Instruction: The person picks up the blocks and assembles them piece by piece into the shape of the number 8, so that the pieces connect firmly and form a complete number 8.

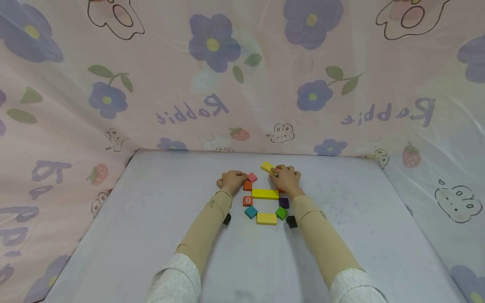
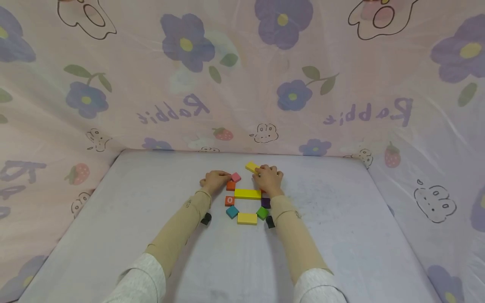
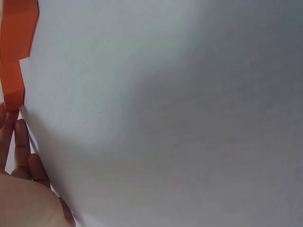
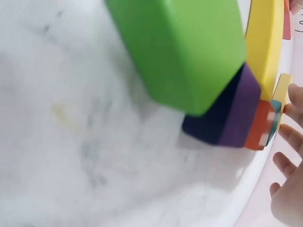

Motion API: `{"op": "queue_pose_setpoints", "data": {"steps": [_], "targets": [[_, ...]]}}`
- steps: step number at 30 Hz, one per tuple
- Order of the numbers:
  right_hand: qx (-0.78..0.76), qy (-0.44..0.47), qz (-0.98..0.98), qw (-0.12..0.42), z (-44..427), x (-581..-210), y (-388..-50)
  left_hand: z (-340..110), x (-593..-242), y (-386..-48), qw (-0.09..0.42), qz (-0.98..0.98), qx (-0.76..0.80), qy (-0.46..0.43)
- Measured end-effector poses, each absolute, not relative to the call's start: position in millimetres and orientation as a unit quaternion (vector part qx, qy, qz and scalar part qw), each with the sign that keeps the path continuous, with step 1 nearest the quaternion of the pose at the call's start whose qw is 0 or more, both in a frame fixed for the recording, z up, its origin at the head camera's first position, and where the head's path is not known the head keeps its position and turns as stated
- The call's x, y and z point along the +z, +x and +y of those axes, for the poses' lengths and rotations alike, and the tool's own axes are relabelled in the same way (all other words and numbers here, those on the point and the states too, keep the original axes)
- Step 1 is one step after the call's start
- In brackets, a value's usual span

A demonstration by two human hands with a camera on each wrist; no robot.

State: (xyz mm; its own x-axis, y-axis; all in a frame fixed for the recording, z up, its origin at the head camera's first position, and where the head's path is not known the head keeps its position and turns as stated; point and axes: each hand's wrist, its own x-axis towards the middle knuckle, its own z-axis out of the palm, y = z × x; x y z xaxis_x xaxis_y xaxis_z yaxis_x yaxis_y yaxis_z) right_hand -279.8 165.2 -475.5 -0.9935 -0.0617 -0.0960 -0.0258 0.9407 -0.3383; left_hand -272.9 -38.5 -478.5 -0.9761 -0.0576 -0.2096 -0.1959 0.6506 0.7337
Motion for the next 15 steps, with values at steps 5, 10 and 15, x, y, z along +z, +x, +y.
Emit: {"op": "queue_pose_setpoints", "data": {"steps": [5,10,15], "targets": [[-0.145,-0.062,0.986,0.054,169.0,-474.5,-276.8,-37.8,-479.5,-273.3,0.087,0.907,0.406,-0.071],[-0.146,-0.101,0.982,0.057,172.0,-474.6,-275.8,-37.5,-479.5,-273.6,0.088,0.909,0.401,-0.075],[-0.153,-0.127,0.978,0.060,173.9,-476.8,-274.3,-37.2,-479.5,-273.6,0.090,0.911,0.395,-0.075]]}}
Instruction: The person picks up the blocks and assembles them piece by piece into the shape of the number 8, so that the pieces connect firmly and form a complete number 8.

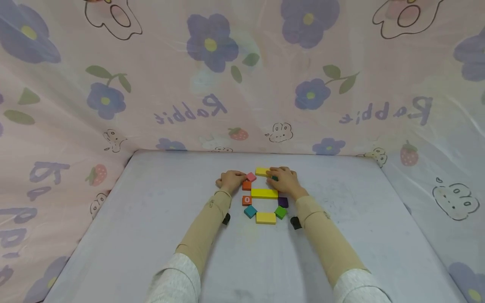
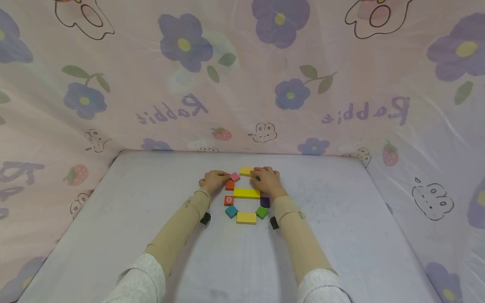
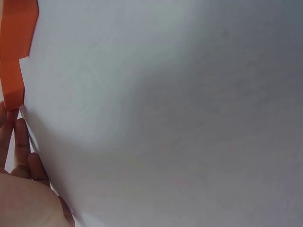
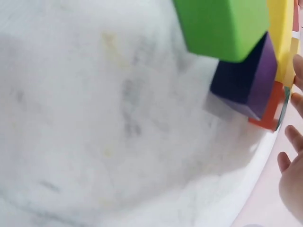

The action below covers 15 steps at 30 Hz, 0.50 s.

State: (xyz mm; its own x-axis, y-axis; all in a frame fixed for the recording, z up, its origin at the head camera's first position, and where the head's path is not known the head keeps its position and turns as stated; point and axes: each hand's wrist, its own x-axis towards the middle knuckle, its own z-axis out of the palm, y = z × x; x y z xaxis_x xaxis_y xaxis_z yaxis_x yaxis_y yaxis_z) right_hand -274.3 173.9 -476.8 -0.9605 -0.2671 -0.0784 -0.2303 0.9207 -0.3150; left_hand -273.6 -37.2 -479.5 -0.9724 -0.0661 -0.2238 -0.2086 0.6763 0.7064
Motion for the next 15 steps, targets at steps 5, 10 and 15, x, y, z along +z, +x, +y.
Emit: {"op": "queue_pose_setpoints", "data": {"steps": [5,10,15], "targets": [[-0.151,-0.149,0.976,0.046,175.4,-477.9,-271.8,-37.5,-479.3,-273.6,0.097,0.911,0.394,-0.072],[-0.146,-0.153,0.976,0.047,176.3,-476.1,-270.6,-38.0,-478.8,-273.7,0.100,0.910,0.396,-0.069],[-0.135,-0.163,0.976,0.050,176.8,-474.3,-269.8,-38.9,-479.5,-274.0,0.100,0.910,0.397,-0.068]]}}
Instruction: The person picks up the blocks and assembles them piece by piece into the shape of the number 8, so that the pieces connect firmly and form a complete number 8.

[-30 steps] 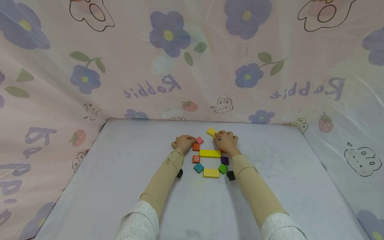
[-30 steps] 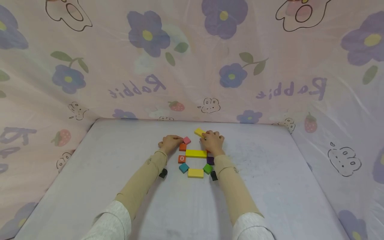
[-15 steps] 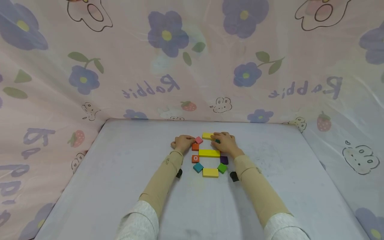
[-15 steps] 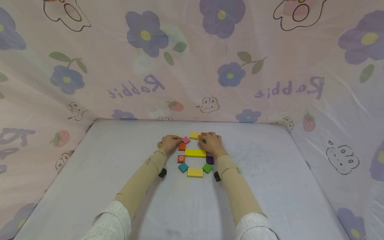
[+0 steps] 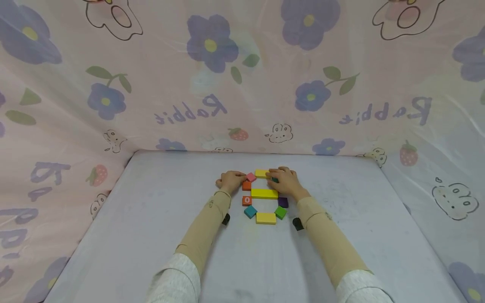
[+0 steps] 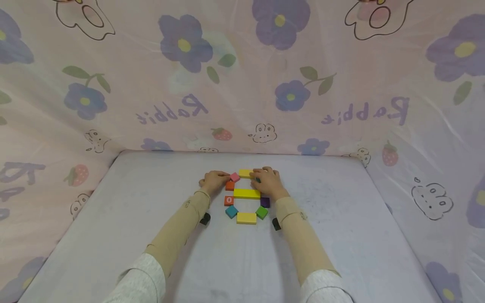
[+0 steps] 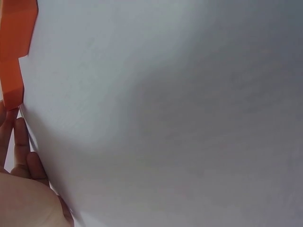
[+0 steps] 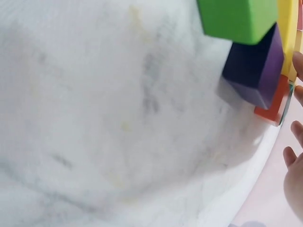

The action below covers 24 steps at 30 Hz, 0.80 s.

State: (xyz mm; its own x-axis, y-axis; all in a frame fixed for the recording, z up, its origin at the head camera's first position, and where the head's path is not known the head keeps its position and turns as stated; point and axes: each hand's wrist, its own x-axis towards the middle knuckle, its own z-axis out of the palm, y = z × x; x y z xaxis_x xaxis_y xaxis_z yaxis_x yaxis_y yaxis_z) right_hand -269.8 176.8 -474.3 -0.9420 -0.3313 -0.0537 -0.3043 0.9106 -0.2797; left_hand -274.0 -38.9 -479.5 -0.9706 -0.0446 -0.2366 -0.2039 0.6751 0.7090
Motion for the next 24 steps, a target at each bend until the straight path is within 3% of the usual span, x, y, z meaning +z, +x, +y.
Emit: {"op": "queue_pose_setpoints", "data": {"steps": [16,20,24], "targets": [[-0.149,-0.168,0.974,0.037,182,-476,-272,-39,-483,-275,0.087,0.903,0.415,-0.069],[-0.153,-0.174,0.973,-0.013,185,-474,-271,-45,-485,-276,0.048,0.908,0.412,-0.054],[-0.177,-0.173,0.968,-0.049,194,-465,-266,-56,-480,-275,-0.003,0.944,0.331,0.018]]}}
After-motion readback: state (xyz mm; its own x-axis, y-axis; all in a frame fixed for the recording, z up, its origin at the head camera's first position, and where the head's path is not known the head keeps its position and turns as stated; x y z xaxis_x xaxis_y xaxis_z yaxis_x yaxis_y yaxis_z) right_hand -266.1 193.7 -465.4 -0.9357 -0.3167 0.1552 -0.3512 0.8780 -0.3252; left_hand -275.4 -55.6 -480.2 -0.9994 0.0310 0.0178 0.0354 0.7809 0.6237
